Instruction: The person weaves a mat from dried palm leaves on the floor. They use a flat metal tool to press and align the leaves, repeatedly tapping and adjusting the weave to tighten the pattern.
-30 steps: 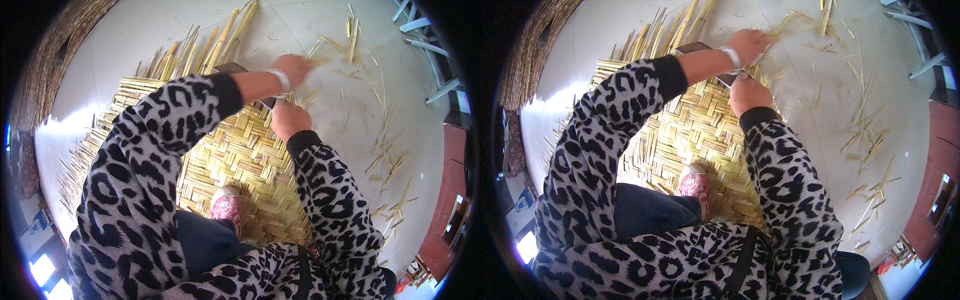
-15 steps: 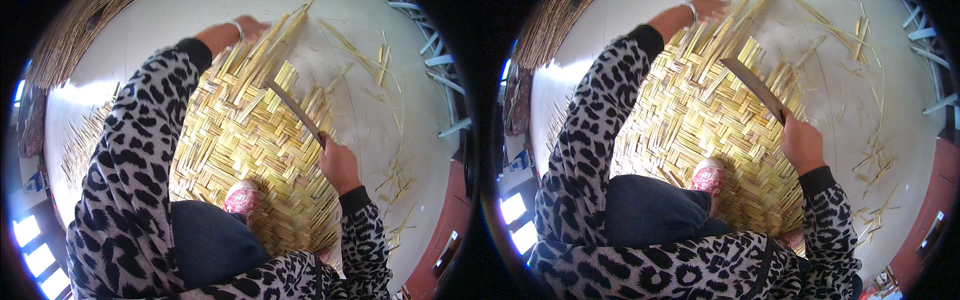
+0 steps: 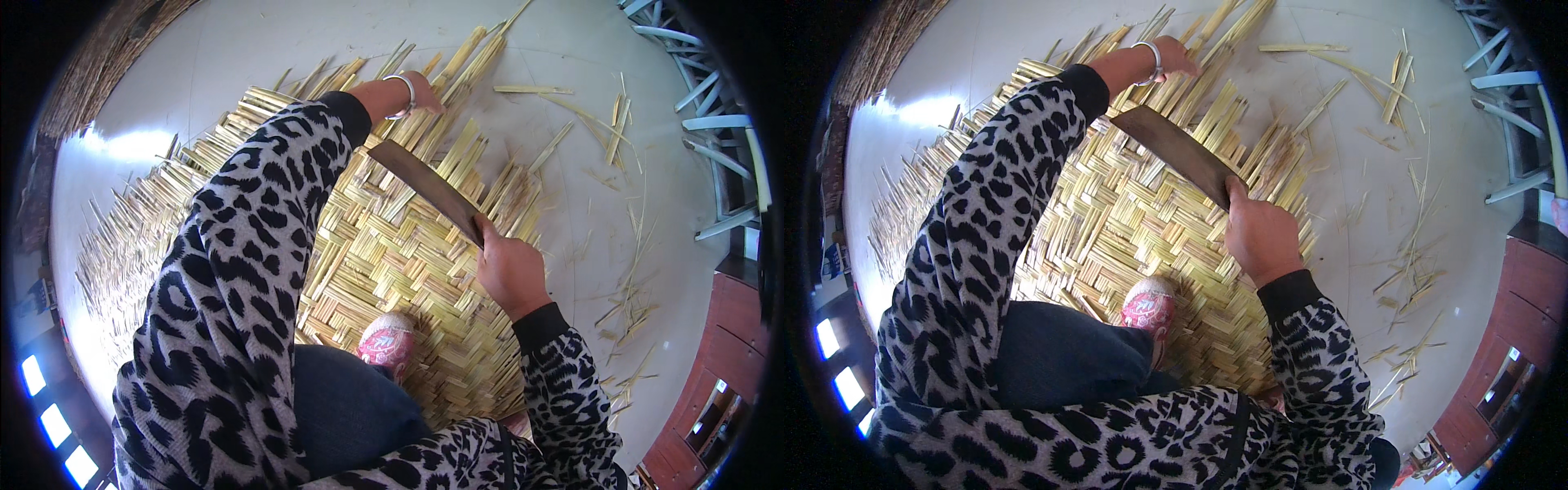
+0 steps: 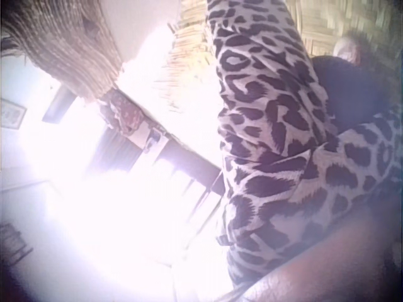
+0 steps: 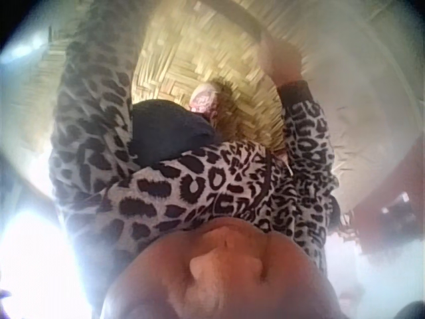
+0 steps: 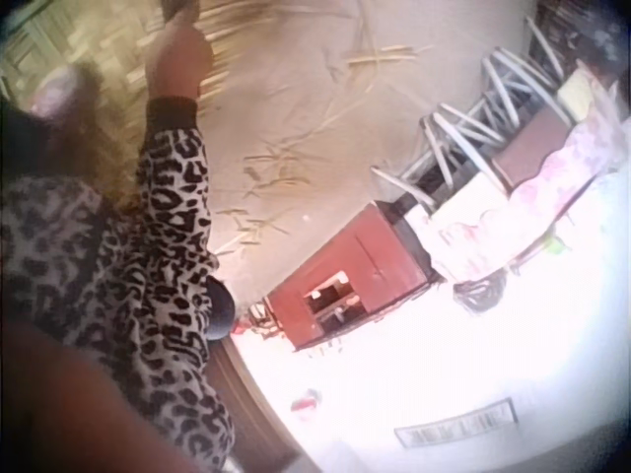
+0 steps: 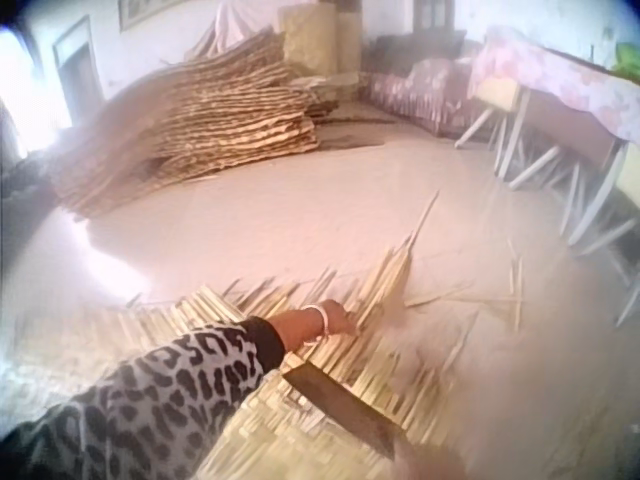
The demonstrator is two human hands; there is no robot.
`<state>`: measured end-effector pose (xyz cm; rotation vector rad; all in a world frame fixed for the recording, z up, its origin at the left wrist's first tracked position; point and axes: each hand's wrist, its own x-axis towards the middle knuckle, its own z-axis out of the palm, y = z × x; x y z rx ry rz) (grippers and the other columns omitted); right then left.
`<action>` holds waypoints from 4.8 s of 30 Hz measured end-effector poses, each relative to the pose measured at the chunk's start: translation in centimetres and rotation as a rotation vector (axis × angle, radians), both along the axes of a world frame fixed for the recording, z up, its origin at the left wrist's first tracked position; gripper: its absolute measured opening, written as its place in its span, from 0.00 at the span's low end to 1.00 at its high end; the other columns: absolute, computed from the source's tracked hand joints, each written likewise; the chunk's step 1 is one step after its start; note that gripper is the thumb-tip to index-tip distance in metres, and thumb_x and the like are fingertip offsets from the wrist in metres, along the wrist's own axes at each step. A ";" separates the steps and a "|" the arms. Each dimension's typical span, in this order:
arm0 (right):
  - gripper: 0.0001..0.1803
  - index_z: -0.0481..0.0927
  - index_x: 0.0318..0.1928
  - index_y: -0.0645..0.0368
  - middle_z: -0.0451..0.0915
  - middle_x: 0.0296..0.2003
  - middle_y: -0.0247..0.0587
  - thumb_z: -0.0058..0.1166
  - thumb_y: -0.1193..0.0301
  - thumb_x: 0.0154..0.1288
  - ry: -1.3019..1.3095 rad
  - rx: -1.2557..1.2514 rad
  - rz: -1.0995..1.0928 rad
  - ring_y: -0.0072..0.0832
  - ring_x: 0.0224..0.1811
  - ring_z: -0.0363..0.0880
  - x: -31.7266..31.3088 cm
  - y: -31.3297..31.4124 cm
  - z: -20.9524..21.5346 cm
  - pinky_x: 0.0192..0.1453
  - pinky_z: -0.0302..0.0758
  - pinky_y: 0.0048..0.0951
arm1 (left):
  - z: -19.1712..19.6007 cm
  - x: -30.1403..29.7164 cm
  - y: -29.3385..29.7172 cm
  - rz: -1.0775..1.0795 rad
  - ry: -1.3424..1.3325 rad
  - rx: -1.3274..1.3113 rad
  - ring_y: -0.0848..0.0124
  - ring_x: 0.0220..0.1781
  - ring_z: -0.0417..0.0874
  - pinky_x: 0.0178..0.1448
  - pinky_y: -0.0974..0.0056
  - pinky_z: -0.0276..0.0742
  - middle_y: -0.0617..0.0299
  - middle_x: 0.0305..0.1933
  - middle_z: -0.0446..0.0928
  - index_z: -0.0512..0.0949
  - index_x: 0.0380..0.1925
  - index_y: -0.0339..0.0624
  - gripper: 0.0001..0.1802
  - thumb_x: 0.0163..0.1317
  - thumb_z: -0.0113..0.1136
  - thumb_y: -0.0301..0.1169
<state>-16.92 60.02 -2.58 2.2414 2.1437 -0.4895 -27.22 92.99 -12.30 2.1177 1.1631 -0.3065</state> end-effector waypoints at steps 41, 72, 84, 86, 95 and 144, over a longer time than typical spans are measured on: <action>0.25 0.72 0.61 0.54 0.82 0.23 0.48 0.50 0.71 0.62 -0.132 -0.027 -0.146 0.47 0.27 0.84 2.1 5.7 -1.2 0.31 0.78 0.47 | -0.8 4.2 4.2 0.330 -0.580 -0.537 0.69 0.33 0.85 0.34 0.64 0.79 0.55 0.34 0.84 0.81 0.36 0.34 0.14 0.67 0.58 0.36; 0.11 0.75 0.44 0.62 0.84 0.29 0.53 0.46 0.69 0.65 -0.023 -0.063 -0.236 0.50 0.34 0.86 1.7 8.7 -4.7 0.39 0.81 0.48 | 6.9 9.8 2.5 0.226 -0.633 0.420 0.50 0.39 0.84 0.46 0.51 0.79 0.45 0.37 0.83 0.83 0.42 0.42 0.23 0.65 0.53 0.51; 0.27 0.71 0.63 0.56 0.81 0.21 0.39 0.48 0.72 0.61 -0.158 -0.028 0.090 0.41 0.23 0.83 1.4 1.2 -0.9 0.26 0.77 0.43 | -1.5 0.6 2.3 -0.129 0.110 0.398 0.48 0.50 0.83 0.56 0.51 0.77 0.42 0.44 0.83 0.81 0.45 0.34 0.33 0.57 0.62 0.57; 0.28 0.73 0.62 0.54 0.80 0.20 0.38 0.49 0.73 0.58 -0.150 -0.030 0.108 0.39 0.22 0.81 0.6 1.0 -1.1 0.26 0.75 0.41 | -1.0 1.0 1.8 -0.111 0.133 0.346 0.47 0.52 0.83 0.58 0.50 0.77 0.41 0.47 0.82 0.81 0.45 0.32 0.36 0.54 0.65 0.58; 0.29 0.72 0.63 0.55 0.81 0.21 0.37 0.52 0.70 0.58 -0.084 -0.043 0.144 0.36 0.22 0.83 -1.1 2.7 -0.9 0.24 0.76 0.40 | -1.3 2.2 0.5 -0.024 0.110 0.379 0.51 0.56 0.81 0.59 0.51 0.77 0.43 0.53 0.80 0.80 0.48 0.36 0.32 0.55 0.67 0.54; 0.12 0.78 0.36 0.62 0.86 0.29 0.50 0.44 0.68 0.68 -0.018 0.004 -0.208 0.45 0.33 0.87 -5.3 9.3 -5.2 0.38 0.83 0.45 | 8.2 0.5 -7.8 0.023 -0.440 0.410 0.47 0.43 0.83 0.51 0.50 0.77 0.45 0.37 0.83 0.85 0.37 0.45 0.26 0.67 0.48 0.54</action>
